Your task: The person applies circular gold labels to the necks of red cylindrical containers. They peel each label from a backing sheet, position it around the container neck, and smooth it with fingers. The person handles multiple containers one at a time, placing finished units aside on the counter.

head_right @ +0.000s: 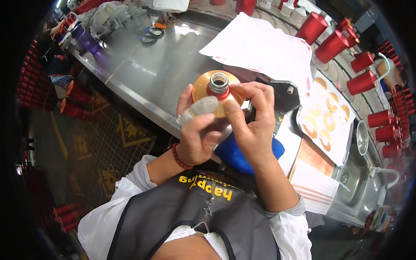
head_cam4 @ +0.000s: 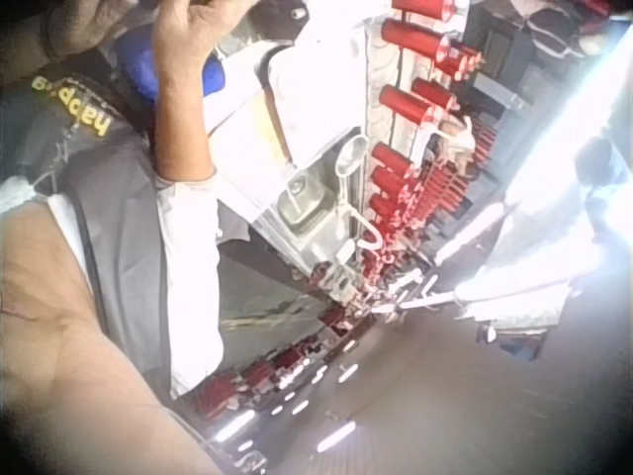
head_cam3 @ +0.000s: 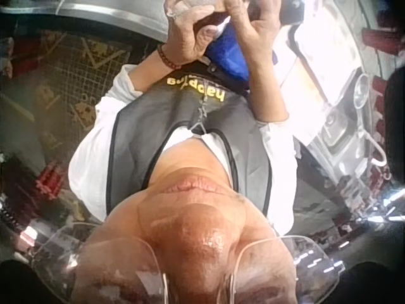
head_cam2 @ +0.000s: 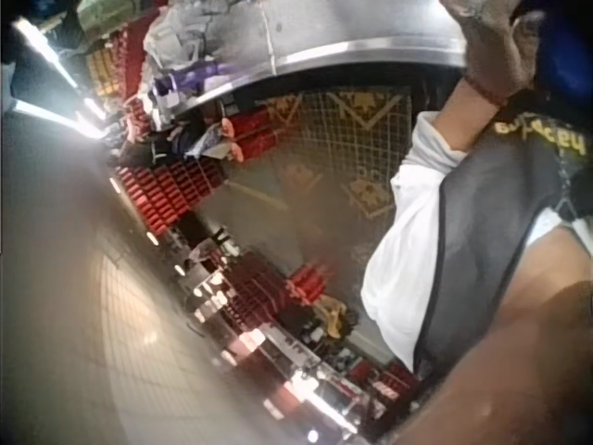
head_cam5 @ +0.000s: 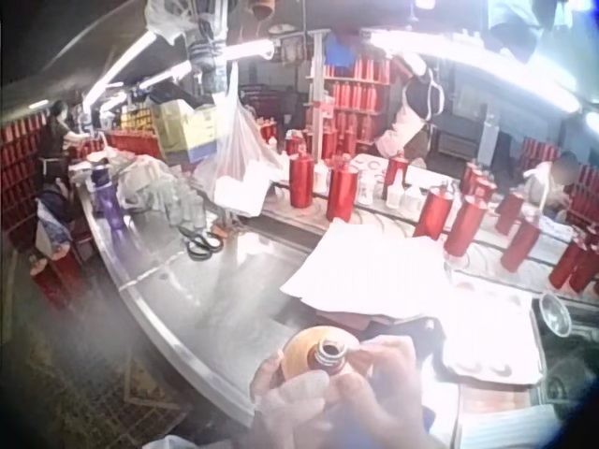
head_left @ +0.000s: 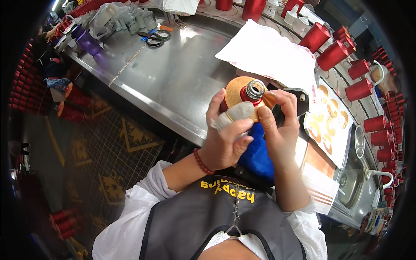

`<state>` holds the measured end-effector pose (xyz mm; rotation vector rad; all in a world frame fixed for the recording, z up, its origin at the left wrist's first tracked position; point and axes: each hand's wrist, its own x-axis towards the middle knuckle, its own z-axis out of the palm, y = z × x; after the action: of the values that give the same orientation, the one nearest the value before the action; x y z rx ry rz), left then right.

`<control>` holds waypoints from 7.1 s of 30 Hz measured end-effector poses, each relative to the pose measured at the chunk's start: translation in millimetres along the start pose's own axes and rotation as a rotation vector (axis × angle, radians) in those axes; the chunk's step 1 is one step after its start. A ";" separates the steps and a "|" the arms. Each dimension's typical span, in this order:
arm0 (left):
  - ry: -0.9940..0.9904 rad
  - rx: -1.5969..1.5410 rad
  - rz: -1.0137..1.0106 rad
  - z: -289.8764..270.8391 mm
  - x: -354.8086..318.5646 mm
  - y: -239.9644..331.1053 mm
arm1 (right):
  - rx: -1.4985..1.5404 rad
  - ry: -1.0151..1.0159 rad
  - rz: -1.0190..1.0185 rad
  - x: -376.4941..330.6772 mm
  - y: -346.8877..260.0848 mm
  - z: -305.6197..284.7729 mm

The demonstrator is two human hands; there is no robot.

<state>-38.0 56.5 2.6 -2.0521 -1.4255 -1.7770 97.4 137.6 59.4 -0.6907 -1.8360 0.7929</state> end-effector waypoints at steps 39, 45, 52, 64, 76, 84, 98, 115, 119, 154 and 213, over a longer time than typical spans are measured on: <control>-0.030 -0.832 -0.470 -31.3 48.1 -20.9 | 0.117 -0.123 0.055 6.4 3.8 -1.7; -0.015 -0.818 -0.519 -23.7 52.4 -2.2 | 0.058 -0.140 0.055 4.9 -4.9 -8.1; -0.058 -0.768 -0.523 -23.4 50.4 -9.9 | 0.066 -0.129 0.057 2.7 -4.0 -9.6; -0.053 -0.803 -0.496 -22.9 49.8 -6.4 | 0.105 -0.133 0.053 -0.6 -1.8 -8.0; 0.084 -0.294 -0.167 -20.8 27.0 -15.4 | 0.096 -0.144 0.056 -0.8 -2.4 -11.6; -0.022 0.332 0.368 -22.0 29.0 -4.4 | 0.057 -0.203 0.044 -1.8 -0.9 -19.9; -0.190 -0.224 -0.117 -25.7 42.7 -34.7 | -0.471 -0.544 -0.706 45.3 -51.5 -33.8; -0.144 -0.607 -0.519 -21.1 60.3 -21.8 | 0.357 0.051 0.477 22.2 -30.4 -29.0; -0.153 -0.541 -0.486 -21.5 58.2 -24.9 | 0.223 -0.011 0.400 42.7 -28.6 -25.6; -0.342 -1.000 -0.546 -26.9 64.6 -49.7 | -0.004 -0.232 0.250 110.9 -2.3 -21.2; -0.413 -1.237 -0.630 -28.3 67.3 -59.9 | -0.130 -0.871 0.016 165.9 2.6 27.2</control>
<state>-105.7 112.6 37.1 -2.7761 -1.2276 -3.2415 13.3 258.0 141.4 -0.4604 -2.6804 1.0958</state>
